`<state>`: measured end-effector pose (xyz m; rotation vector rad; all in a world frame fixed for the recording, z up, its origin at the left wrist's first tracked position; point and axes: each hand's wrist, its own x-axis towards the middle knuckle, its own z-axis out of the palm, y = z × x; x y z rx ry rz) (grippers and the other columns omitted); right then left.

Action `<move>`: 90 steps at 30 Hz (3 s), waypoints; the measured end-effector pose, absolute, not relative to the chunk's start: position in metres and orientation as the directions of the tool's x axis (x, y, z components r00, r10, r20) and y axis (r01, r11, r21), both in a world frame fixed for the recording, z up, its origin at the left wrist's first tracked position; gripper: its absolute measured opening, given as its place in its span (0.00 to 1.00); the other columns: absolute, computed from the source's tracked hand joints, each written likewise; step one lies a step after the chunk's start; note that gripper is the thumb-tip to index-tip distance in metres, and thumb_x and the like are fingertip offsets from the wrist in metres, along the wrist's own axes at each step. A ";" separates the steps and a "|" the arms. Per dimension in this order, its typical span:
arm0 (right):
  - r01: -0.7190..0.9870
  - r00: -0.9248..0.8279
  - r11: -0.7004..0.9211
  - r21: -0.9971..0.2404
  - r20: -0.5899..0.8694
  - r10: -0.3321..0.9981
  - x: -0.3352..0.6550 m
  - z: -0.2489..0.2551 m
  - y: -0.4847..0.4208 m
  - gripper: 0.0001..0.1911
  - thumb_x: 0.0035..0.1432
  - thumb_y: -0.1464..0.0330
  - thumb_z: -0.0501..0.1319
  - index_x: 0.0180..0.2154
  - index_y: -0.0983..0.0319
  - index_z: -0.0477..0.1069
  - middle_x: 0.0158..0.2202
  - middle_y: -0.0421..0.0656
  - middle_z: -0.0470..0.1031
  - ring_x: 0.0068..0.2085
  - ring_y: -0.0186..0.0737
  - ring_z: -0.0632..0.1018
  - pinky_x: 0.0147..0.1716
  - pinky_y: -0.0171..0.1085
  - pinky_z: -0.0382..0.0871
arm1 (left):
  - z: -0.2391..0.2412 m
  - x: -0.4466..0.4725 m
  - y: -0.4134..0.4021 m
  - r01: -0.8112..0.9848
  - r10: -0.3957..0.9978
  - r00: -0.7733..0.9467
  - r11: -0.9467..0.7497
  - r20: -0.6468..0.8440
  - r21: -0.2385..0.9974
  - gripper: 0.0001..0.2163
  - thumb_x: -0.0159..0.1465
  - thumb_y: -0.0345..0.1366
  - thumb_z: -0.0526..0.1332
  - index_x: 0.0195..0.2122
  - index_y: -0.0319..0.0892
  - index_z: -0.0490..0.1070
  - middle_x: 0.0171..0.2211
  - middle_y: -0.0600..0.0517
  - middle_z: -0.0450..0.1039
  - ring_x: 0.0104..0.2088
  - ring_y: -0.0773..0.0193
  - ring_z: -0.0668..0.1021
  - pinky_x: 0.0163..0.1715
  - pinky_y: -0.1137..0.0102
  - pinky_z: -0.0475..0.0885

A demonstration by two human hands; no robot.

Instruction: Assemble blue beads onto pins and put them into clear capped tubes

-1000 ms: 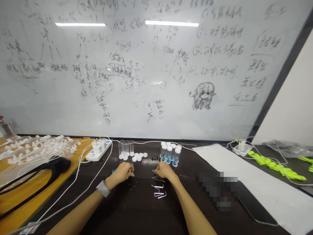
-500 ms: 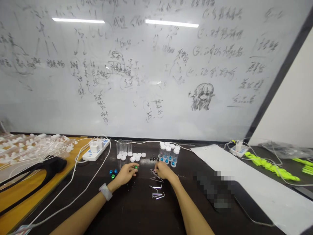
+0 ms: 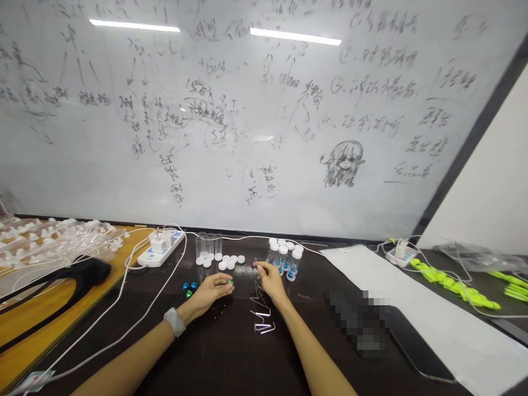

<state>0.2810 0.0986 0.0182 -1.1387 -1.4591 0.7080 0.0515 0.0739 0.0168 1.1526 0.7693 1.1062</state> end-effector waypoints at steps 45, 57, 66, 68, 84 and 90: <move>0.291 -0.173 0.537 -0.792 0.509 0.843 0.241 0.040 0.062 0.12 0.64 0.60 0.57 0.45 0.60 0.70 0.29 0.39 0.73 0.31 0.39 0.77 0.34 0.37 0.70 | 0.031 0.044 0.067 -0.009 0.870 0.480 -0.125 0.114 0.992 0.21 0.52 0.42 0.73 0.45 0.38 0.79 0.42 0.41 0.81 0.43 0.51 0.82 0.47 0.60 0.74; 0.513 -0.649 0.744 -0.427 0.374 0.662 0.229 0.041 0.037 0.06 0.60 0.73 0.61 0.36 0.59 0.77 0.33 0.42 0.76 0.33 0.39 0.75 0.36 0.34 0.67 | 0.023 0.038 0.080 -0.056 0.936 0.295 -0.185 0.194 0.981 0.20 0.52 0.42 0.73 0.43 0.37 0.79 0.34 0.45 0.81 0.36 0.56 0.82 0.42 0.63 0.75; 0.579 -0.717 0.788 -0.208 0.329 0.614 0.220 0.039 0.041 0.08 0.62 0.76 0.58 0.38 0.60 0.74 0.38 0.45 0.76 0.42 0.42 0.76 0.40 0.35 0.67 | 0.024 0.040 0.080 -0.014 0.942 0.271 -0.203 0.199 0.979 0.19 0.51 0.41 0.73 0.42 0.37 0.79 0.38 0.43 0.81 0.39 0.55 0.81 0.43 0.63 0.75; 0.597 -0.719 0.786 -0.159 0.328 0.613 0.219 0.040 0.039 0.07 0.61 0.76 0.58 0.36 0.61 0.73 0.37 0.46 0.75 0.40 0.43 0.75 0.39 0.36 0.67 | 0.023 0.040 0.081 -0.005 0.941 0.279 -0.199 0.193 0.980 0.19 0.51 0.40 0.73 0.43 0.37 0.79 0.40 0.42 0.80 0.41 0.55 0.81 0.44 0.63 0.74; 0.253 -0.183 0.444 -0.860 0.408 0.894 0.228 0.036 0.058 0.14 0.58 0.58 0.63 0.29 0.62 0.75 0.23 0.39 0.75 0.24 0.35 0.69 0.26 0.33 0.61 | 0.037 0.047 0.064 -0.146 0.880 0.447 -0.105 0.160 0.984 0.20 0.51 0.40 0.74 0.43 0.38 0.78 0.40 0.43 0.81 0.39 0.56 0.81 0.45 0.63 0.74; -0.015 -0.117 0.197 -0.980 0.198 0.973 0.223 0.030 0.058 0.18 0.48 0.54 0.70 0.32 0.63 0.77 0.25 0.40 0.75 0.22 0.31 0.68 0.18 0.29 0.55 | 0.035 0.047 0.068 -0.016 0.914 0.339 -0.232 0.223 0.973 0.18 0.50 0.39 0.74 0.40 0.37 0.79 0.34 0.44 0.82 0.35 0.55 0.82 0.40 0.63 0.76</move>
